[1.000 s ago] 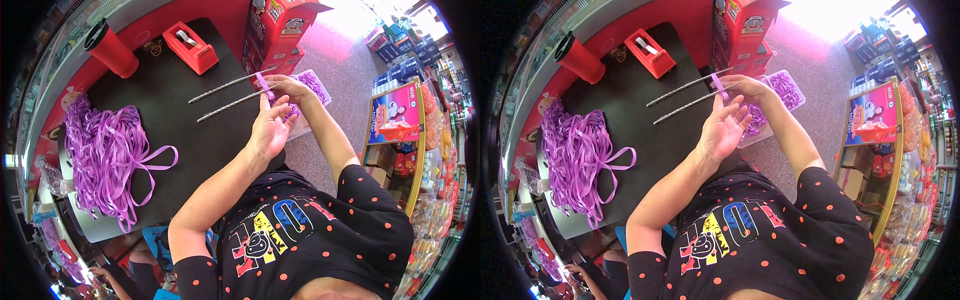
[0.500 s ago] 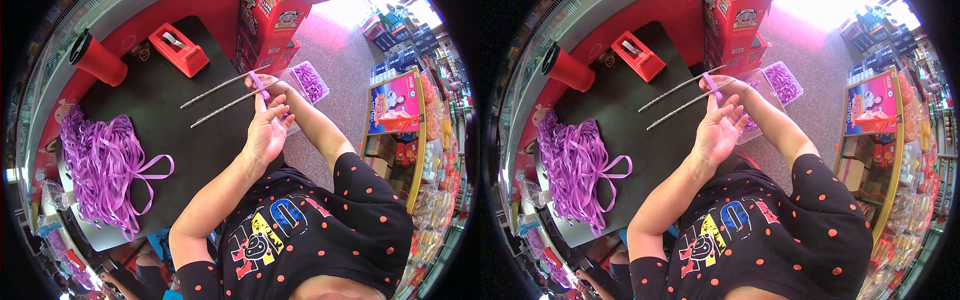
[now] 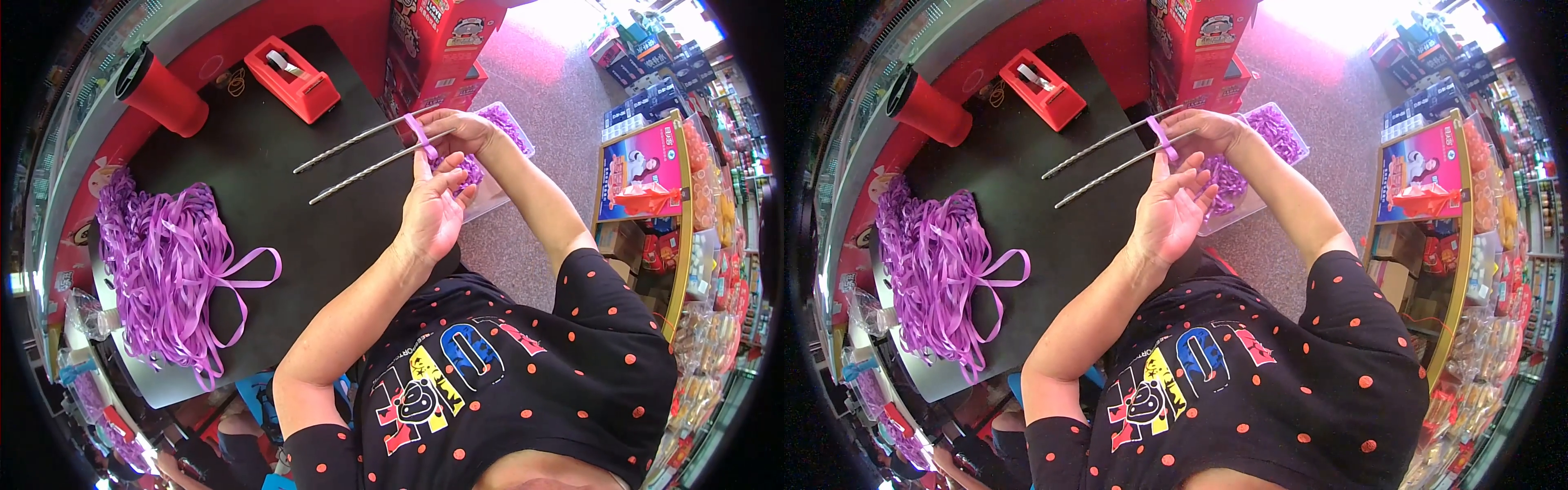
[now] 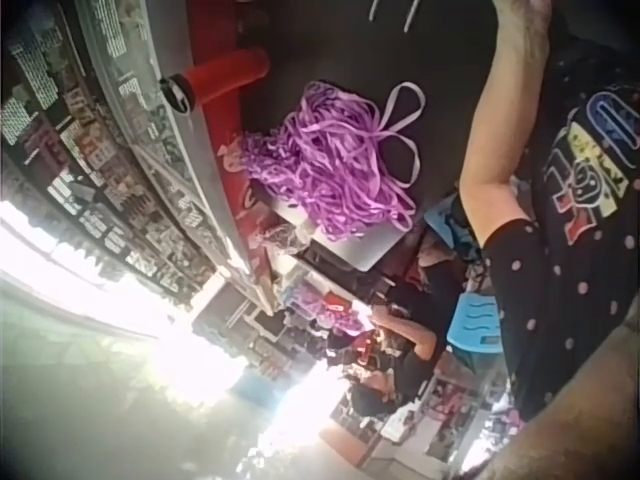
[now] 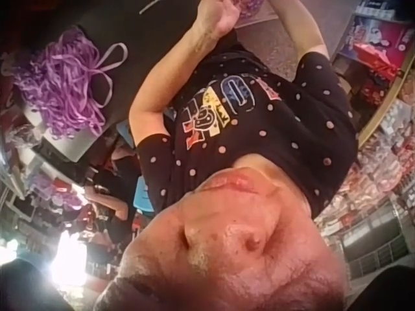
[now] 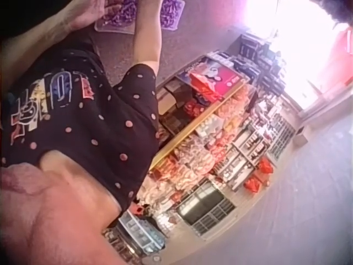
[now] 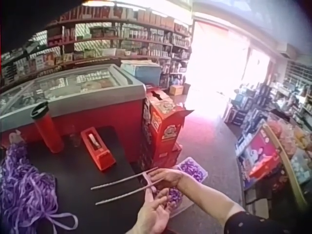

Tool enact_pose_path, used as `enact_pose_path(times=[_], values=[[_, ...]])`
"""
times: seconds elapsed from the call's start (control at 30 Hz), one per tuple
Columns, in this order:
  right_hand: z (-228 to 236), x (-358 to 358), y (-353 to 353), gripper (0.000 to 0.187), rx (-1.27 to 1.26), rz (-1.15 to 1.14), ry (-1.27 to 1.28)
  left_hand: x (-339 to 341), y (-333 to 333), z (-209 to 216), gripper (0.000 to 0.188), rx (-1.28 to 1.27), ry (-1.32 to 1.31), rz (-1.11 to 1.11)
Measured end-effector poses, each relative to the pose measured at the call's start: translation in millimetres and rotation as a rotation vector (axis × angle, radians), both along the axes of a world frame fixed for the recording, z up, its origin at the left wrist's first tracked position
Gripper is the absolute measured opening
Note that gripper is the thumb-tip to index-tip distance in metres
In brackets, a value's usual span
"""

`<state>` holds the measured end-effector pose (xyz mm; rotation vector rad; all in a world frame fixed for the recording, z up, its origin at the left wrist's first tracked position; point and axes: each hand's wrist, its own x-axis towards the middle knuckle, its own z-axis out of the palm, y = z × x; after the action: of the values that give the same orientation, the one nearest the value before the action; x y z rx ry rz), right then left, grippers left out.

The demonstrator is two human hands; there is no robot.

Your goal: Making decorative bows by wrapping purple ribbon around metal rods and securing them.

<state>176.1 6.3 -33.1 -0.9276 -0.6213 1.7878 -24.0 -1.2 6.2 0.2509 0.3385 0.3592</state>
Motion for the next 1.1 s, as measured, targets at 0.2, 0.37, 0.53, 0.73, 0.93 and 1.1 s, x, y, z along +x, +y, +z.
enact_pose_path(times=[0.2,0.37,0.53,0.73,0.93,1.1], values=[[10.0,6.1,2.4,0.022,-0.102,-0.004,-0.126,1.0,-2.4,1.0,0.075,0.031,0.013,0.007],[23.6,2.0,-2.0,0.019,-0.117,-0.016,-0.182,2.9,-6.0,3.7,0.08,0.045,0.001,0.03],[22.1,11.1,-10.7,0.024,-0.08,-0.003,-0.184,6.3,-7.1,5.1,0.087,0.036,0.021,0.021],[33.3,15.9,-19.2,0.029,-0.112,-0.039,-0.207,5.8,-5.3,0.1,0.087,0.049,-0.028,-0.001],[22.8,14.0,-12.1,0.022,-0.094,-0.049,-0.338,1.7,-2.3,0.8,0.087,0.025,-0.057,-0.028],[11.5,16.0,-5.2,0.02,-0.144,0.018,-0.211,1.5,-1.1,-2.3,0.086,0.017,-0.081,-0.03]])
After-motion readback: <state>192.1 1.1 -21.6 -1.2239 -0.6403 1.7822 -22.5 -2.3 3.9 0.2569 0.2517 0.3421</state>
